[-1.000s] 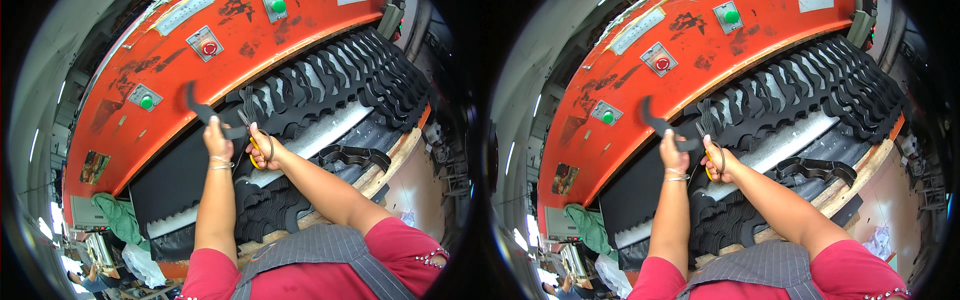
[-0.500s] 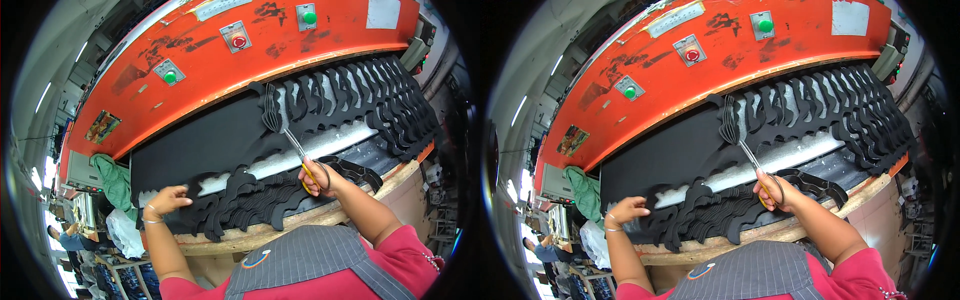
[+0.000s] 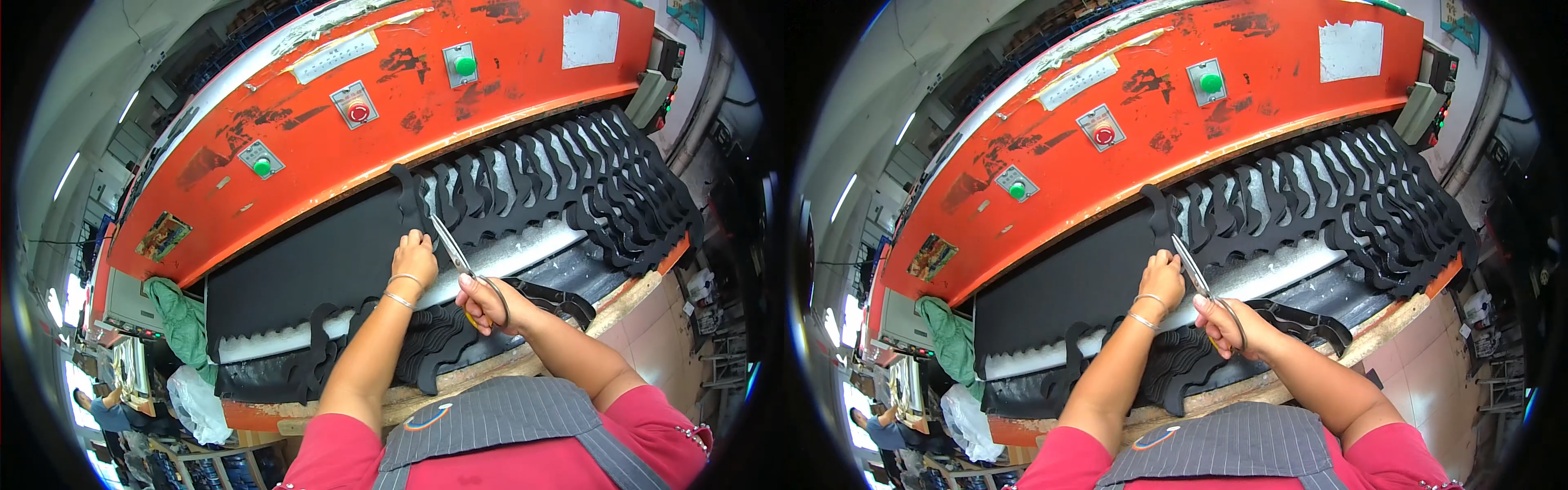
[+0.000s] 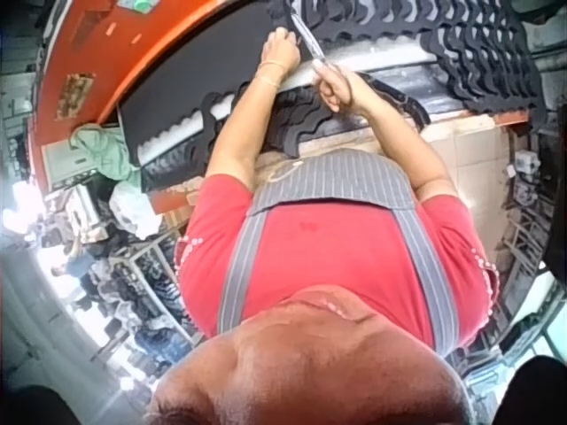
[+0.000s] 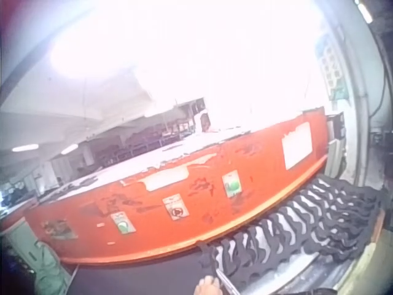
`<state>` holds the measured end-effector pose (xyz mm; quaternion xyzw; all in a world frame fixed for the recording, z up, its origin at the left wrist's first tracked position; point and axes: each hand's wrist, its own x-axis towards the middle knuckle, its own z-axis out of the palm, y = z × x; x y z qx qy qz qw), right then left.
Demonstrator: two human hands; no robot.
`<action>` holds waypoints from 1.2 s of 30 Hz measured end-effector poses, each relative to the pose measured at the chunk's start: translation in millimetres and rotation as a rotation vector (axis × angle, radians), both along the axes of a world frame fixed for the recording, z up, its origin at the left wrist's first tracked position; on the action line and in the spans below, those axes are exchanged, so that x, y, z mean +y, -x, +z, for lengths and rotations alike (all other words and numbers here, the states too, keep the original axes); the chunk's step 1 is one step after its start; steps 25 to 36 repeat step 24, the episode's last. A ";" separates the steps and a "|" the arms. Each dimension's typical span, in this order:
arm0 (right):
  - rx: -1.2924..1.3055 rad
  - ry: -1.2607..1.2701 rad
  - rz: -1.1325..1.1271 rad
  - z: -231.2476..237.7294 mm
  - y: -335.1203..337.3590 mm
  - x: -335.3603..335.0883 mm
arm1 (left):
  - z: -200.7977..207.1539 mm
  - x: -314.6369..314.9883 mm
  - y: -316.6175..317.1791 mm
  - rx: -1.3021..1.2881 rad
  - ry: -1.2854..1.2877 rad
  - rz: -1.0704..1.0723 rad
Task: Cutting shoe upper components using a die press machine and trimming them with scissors.
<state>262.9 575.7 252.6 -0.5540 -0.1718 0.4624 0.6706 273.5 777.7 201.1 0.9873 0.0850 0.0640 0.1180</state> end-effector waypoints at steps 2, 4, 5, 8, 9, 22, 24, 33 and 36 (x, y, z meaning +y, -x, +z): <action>0.105 0.040 -0.031 -5.4 -10.6 5.5 | -9.7 16.7 -1.8 -0.122 0.096 -0.116; 0.162 0.041 -0.002 -10.0 -24.7 20.9 | 3.7 16.9 -6.5 -0.001 0.112 -0.132; 0.270 0.069 -0.005 -16.0 -30.8 30.0 | 2.8 13.8 -9.5 0.027 0.075 -0.048; 0.467 0.115 -0.055 -38.8 -45.5 41.9 | -1.3 10.7 -24.0 0.083 0.055 0.097; 0.427 0.118 -0.059 -43.2 -43.3 44.8 | -11.9 26.1 -29.8 0.107 0.091 0.191; 0.378 0.127 -0.153 -49.3 -42.3 34.2 | 40.7 34.9 -108.4 0.341 0.265 0.499; 0.355 0.114 -0.161 -53.9 -45.7 34.5 | 39.6 28.2 -108.6 0.287 0.179 0.392; 0.355 0.114 -0.161 -53.9 -45.7 34.5 | 39.6 28.2 -108.6 0.287 0.179 0.392; 0.355 0.114 -0.161 -53.9 -45.7 34.5 | 39.6 28.2 -108.6 0.287 0.179 0.392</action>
